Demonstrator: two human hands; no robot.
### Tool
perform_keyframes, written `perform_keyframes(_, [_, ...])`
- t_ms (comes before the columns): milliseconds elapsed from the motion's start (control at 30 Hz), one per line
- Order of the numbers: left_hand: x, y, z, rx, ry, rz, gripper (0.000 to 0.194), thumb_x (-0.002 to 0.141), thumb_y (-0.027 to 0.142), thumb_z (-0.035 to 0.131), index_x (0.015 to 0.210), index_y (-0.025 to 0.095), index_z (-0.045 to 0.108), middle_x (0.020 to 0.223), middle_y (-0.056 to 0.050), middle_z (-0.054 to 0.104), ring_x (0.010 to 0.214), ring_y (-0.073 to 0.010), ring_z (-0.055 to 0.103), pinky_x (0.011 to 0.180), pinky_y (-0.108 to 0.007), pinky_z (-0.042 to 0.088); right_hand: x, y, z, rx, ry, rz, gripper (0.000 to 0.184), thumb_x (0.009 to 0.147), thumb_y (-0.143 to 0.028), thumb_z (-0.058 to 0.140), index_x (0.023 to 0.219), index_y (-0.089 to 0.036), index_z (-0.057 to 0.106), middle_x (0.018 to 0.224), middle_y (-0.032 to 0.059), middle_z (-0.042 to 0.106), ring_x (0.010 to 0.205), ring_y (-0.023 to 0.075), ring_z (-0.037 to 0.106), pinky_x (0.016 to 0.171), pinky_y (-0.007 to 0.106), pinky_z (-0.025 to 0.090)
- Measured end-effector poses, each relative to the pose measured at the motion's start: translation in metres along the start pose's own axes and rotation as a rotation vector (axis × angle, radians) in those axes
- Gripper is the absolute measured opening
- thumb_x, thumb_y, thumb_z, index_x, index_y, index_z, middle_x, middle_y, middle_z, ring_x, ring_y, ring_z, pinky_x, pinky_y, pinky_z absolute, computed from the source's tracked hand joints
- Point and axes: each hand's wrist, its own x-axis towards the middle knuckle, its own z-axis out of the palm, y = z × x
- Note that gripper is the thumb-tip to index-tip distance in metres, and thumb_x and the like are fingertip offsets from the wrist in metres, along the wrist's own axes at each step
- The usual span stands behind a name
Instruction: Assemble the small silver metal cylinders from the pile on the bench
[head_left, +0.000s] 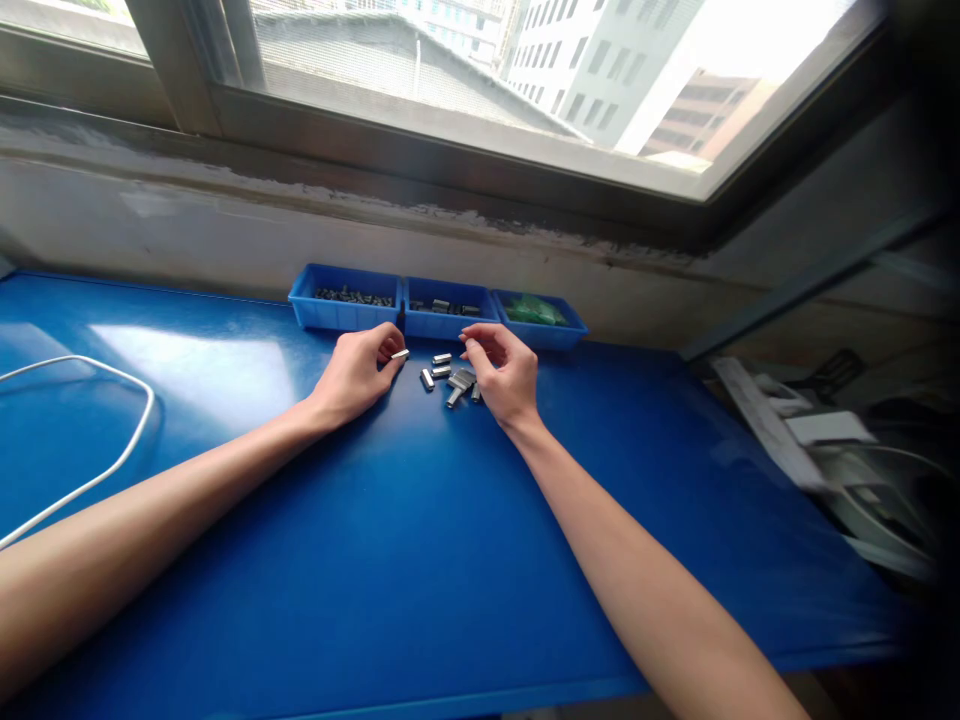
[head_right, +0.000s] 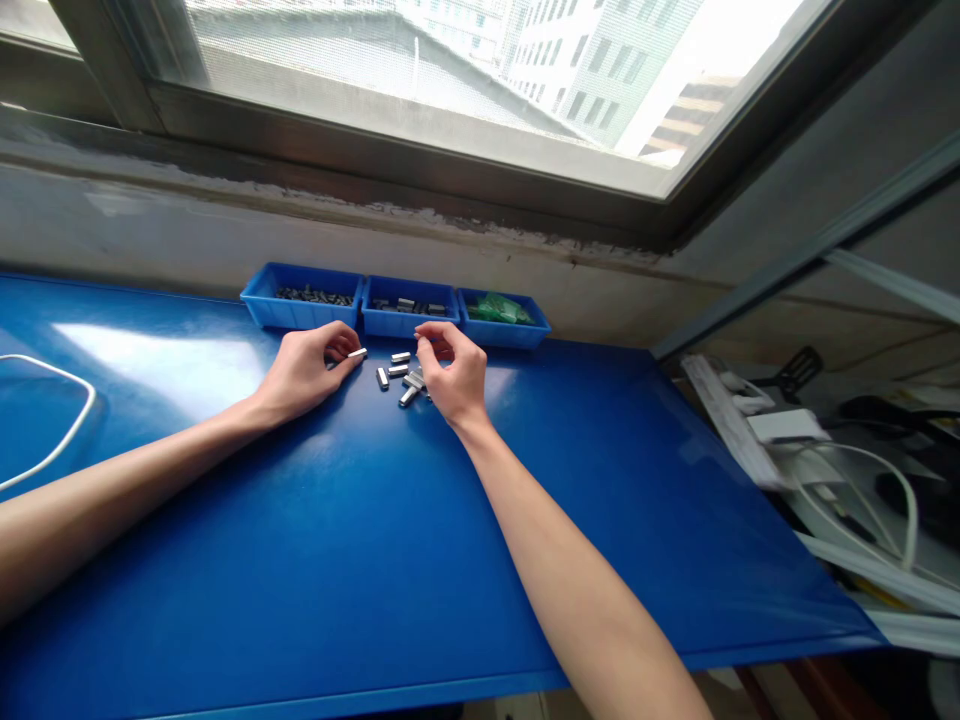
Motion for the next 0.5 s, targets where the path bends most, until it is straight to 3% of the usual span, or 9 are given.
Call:
perform_keyframes(167, [0.003,0.001,0.000,-0.356,0.017,-0.156,0.033,0.084,0.045,0.076,0.101,0.019,0.064,0.088,-0.006,0.077,0.083,-0.0214,0.075,0.076,-0.030,0.058,-0.004,-0.007,0.001,-0.135,-0.078,-0.189,0.017,0.089,-0.023,0.062,0.103,-0.023,0.071,0.095,0.0033,0.077,0.080,0.0190,0.071,0.075,0.033,0.058])
perform_keyframes(300, [0.004,0.002,-0.004,-0.545,-0.030,-0.155,0.046,0.077,0.047,0.084,0.106,0.020,0.062,0.091,-0.006,0.078,0.088,-0.0220,0.076,0.082,-0.030,0.059,-0.009,-0.010,0.005,-0.213,-0.206,-0.380,0.029,0.090,-0.022,0.063,0.118,-0.022,0.067,0.098,0.0046,0.075,0.085,0.0189,0.071,0.084,0.034,0.057])
perform_keyframes(400, [0.004,0.005,-0.005,-0.615,-0.067,-0.115,0.048,0.076,0.045,0.086,0.108,0.020,0.059,0.094,-0.006,0.079,0.093,-0.0216,0.076,0.086,-0.029,0.059,-0.010,-0.013,0.008,-0.164,-0.263,-0.378,0.030,0.090,-0.023,0.064,0.121,-0.023,0.067,0.098,0.0041,0.074,0.082,0.0168,0.070,0.082,0.032,0.058])
perform_keyframes(500, [0.003,0.008,-0.006,-0.628,-0.085,-0.106,0.049,0.077,0.045,0.085,0.110,0.020,0.058,0.095,-0.007,0.079,0.094,-0.0220,0.077,0.085,-0.029,0.059,-0.009,-0.016,0.010,-0.031,-0.287,-0.255,0.023,0.089,-0.024,0.066,0.111,-0.022,0.071,0.090,0.0020,0.075,0.075,0.0151,0.070,0.074,0.029,0.058])
